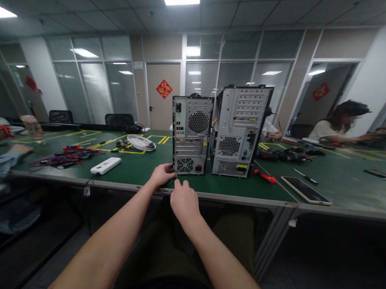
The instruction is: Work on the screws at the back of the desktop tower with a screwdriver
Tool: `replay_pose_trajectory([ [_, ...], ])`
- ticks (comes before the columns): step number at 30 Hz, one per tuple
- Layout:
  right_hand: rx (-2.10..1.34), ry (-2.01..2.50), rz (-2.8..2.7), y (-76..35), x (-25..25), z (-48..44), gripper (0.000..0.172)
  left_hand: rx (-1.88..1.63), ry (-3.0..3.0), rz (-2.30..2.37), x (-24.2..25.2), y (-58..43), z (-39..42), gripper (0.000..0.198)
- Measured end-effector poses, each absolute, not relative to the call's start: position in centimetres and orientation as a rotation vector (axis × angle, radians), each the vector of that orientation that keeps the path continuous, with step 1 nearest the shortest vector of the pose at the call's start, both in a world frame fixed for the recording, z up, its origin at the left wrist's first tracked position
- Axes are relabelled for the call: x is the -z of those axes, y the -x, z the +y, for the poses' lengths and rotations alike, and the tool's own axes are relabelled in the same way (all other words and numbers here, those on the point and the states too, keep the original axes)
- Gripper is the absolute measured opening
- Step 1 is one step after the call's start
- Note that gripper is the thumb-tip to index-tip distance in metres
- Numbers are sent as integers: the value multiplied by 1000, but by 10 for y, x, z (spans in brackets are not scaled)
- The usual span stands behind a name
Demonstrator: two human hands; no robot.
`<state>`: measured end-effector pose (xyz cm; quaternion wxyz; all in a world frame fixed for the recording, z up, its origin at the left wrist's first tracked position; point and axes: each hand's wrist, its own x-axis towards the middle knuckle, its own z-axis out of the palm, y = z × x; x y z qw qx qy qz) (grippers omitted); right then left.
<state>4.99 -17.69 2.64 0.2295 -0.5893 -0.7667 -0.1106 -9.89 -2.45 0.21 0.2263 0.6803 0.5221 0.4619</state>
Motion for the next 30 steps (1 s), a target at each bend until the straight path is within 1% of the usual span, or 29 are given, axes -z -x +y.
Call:
replay_pose_trajectory([
  [5,205,1607,-2049,-51,-27,-176,19,-1270,-1908,1445,-4,99,-28,48],
  [9,136,1608,-1947,-51,-25,-175,16,-1266,-1935,1454,-6,98,-30,47],
  [17,167,1653,-1903,-52,-17,-177,23,-1267,-1908,1451,-8,97,-32,51],
  [23,56,1617,-1823,-47,-17,-175,19,-1270,-1923,1453,-8,97,-32,51],
  [27,-29,1645,-1742,-47,-20,-175,21,-1261,-1920,1446,-9,97,-34,50],
  [30,-20,1666,-1757,-47,-20,-178,19,-1259,-1912,1440,-9,97,-34,52],
])
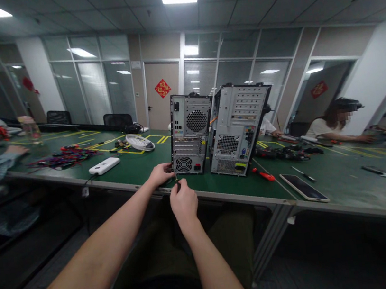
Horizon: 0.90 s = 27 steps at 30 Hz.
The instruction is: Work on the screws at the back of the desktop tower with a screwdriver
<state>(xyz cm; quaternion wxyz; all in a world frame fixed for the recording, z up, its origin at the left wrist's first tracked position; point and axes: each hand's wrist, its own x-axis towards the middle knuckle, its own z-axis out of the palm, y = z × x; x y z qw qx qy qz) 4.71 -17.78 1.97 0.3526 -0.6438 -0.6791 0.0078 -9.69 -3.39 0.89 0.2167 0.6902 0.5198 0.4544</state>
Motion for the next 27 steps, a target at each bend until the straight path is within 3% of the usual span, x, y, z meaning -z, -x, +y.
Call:
replay_pose_trajectory([
  [16,205,1667,-1976,-48,-25,-177,19,-1266,-1872,1446,-7,97,-31,59],
  [27,262,1668,-2109,-47,-39,-172,30,-1246,-1942,1434,-2,99,-25,48],
])
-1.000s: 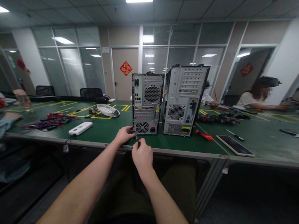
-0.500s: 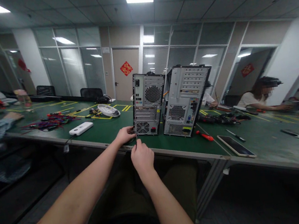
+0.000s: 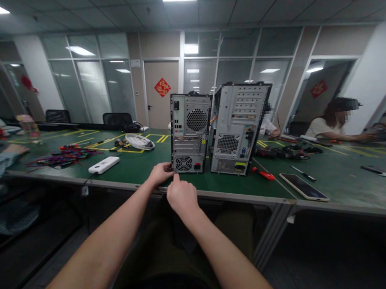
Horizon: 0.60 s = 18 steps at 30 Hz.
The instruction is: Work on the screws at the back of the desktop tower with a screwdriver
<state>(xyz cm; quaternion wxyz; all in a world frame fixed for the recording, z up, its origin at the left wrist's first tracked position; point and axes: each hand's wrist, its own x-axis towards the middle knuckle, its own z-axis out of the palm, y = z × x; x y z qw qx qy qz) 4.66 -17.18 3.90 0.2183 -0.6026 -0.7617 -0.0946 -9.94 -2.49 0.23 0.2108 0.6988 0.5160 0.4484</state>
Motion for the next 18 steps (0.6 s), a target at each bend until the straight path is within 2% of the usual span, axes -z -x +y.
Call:
replay_pose_trajectory([
  [9,-53,1662,-1836,-48,-28,-174,22,-1252,-1896,1414,-4,97,-27,53],
  [18,116,1639,-1933,-46,-12,-176,17,-1267,-1881,1416,-2,98,-25,54],
])
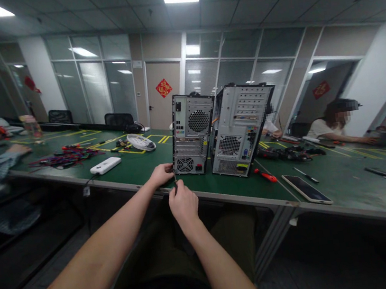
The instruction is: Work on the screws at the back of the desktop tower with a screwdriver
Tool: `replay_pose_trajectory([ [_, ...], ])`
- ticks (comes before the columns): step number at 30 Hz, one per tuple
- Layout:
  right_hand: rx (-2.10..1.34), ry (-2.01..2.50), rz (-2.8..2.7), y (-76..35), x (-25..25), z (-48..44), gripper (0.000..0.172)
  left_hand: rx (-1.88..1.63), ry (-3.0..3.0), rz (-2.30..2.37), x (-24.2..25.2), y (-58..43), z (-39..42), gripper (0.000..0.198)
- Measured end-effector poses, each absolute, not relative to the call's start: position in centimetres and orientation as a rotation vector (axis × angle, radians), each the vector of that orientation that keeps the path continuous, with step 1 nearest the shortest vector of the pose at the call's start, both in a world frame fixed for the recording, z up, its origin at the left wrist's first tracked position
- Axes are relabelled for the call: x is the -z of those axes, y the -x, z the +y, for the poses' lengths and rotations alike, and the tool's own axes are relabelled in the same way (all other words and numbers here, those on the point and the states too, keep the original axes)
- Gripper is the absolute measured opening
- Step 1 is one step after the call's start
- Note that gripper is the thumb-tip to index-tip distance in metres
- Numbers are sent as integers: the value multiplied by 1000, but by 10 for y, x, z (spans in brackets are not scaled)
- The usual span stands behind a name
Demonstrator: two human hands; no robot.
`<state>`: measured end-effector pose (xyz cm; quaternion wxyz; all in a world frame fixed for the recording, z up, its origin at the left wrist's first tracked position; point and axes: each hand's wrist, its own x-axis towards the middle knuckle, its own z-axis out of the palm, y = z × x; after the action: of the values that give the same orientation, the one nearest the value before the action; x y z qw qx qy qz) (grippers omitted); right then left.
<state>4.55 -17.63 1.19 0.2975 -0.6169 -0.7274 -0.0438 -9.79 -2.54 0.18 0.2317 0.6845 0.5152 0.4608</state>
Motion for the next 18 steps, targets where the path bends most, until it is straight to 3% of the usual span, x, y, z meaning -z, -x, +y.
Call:
replay_pose_trajectory([
  [18,195,1674,-1983,-50,-16,-179,16,-1272,-1942,1404,-2,99,-25,45],
])
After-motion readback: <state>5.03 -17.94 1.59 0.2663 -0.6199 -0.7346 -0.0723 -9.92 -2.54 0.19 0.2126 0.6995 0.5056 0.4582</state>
